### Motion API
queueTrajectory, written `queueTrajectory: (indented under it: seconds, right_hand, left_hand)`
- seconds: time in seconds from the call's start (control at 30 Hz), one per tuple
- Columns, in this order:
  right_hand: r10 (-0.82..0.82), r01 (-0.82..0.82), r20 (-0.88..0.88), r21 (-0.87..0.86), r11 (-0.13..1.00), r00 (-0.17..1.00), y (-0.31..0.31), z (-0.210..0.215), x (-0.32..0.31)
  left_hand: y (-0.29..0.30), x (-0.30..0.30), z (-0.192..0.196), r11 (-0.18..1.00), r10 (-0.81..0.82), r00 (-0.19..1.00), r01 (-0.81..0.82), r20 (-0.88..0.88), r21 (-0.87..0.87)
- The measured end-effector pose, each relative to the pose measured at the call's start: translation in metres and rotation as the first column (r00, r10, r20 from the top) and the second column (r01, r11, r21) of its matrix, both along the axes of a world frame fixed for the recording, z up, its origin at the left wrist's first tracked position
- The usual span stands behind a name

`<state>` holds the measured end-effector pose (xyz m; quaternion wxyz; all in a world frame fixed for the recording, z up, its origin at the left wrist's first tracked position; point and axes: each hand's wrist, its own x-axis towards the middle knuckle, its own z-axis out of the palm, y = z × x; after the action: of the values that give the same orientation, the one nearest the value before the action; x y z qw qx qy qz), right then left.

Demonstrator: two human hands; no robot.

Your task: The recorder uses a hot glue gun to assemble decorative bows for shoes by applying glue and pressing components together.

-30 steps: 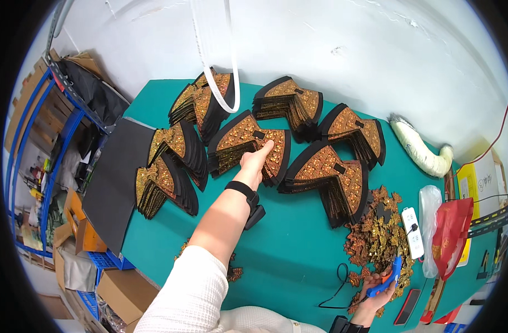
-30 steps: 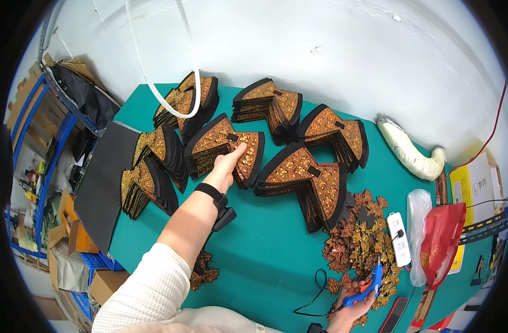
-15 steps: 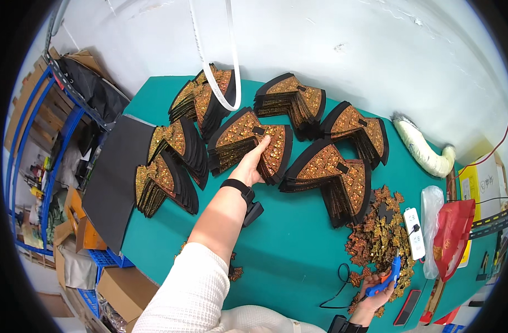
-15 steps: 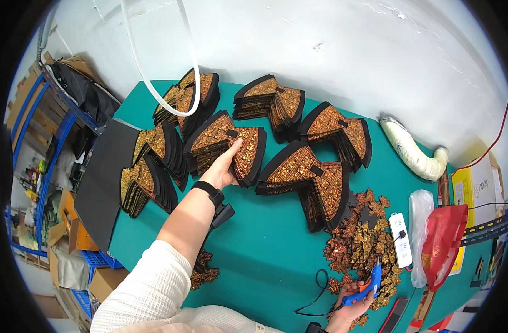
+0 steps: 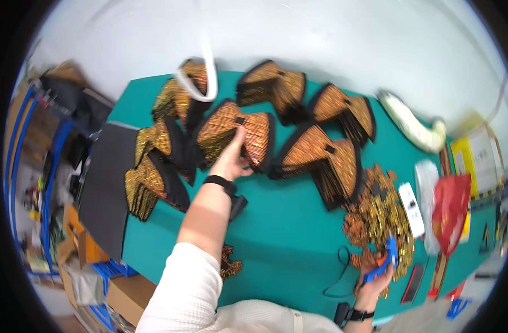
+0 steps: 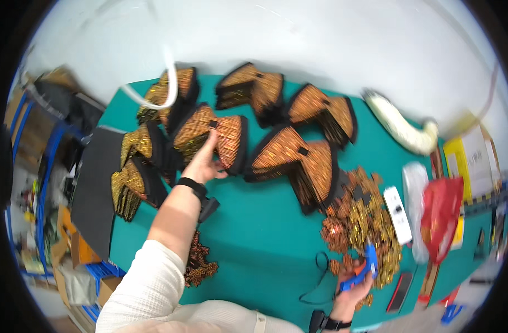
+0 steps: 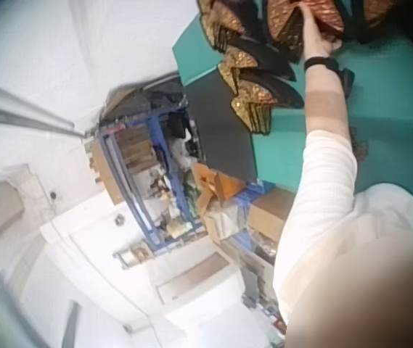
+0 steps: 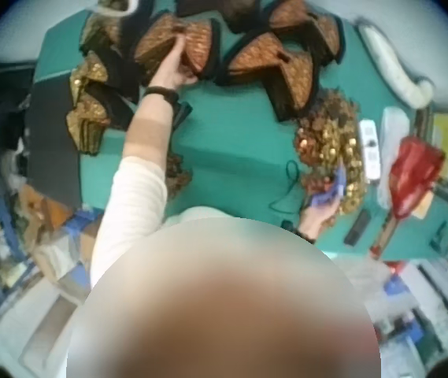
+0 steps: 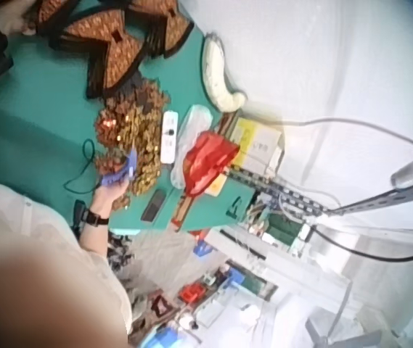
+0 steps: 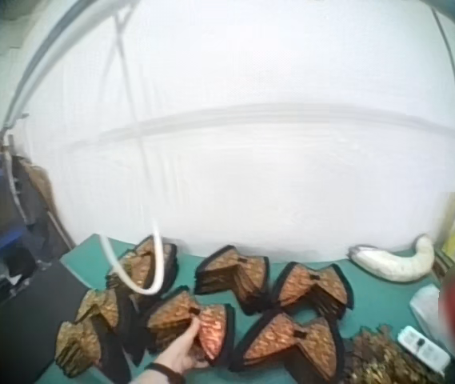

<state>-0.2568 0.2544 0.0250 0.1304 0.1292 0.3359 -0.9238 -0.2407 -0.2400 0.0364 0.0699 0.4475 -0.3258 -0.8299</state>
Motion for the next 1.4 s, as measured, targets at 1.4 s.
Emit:
queueTrajectory:
  seconds: [1.4]
  right_hand:
    - [0.47,-0.281,-0.114,0.67,0.687,0.875,-0.145,0.143,0.017]
  left_hand:
    - [-0.067,0.119,0.005,0.491,0.505,0.851,-0.145,0.146,-0.859]
